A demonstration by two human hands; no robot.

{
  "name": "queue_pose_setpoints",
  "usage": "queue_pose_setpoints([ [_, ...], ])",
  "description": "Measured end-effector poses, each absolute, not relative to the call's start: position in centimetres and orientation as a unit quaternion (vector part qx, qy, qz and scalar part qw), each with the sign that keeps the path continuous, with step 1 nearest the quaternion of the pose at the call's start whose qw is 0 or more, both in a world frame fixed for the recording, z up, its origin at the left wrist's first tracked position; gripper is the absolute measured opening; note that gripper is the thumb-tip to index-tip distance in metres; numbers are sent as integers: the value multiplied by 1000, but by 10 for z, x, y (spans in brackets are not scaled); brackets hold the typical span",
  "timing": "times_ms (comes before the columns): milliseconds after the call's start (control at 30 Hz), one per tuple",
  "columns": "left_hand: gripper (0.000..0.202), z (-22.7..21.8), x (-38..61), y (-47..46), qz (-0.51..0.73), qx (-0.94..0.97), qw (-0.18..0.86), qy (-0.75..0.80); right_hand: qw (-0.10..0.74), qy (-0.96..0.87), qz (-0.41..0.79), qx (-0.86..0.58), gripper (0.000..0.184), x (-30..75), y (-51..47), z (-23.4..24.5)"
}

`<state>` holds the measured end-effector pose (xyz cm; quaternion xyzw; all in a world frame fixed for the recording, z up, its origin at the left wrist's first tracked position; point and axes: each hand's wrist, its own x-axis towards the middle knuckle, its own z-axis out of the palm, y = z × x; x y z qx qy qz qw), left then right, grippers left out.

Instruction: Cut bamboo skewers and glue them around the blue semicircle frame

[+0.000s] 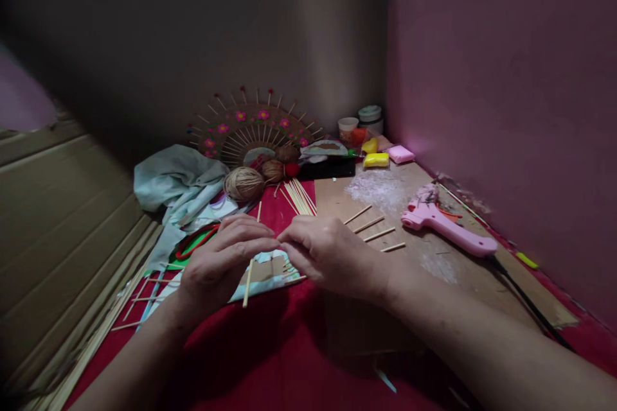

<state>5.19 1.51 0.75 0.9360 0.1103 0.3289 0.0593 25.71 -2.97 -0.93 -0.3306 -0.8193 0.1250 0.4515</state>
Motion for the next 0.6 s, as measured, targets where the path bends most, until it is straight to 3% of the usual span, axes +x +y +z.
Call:
queue_pose_setpoints([
  [200, 22, 17, 49, 11, 296, 940, 130, 110, 443, -841, 102, -293, 15, 254, -32, -11],
  [333, 20, 22, 48, 9, 294, 943, 116, 99, 438, -840, 143, -286, 15, 254, -36, -7],
  [600, 20, 22, 51, 2, 245, 964, 77, 69, 460, -679, 443, -363, 13, 252, -41, 3],
])
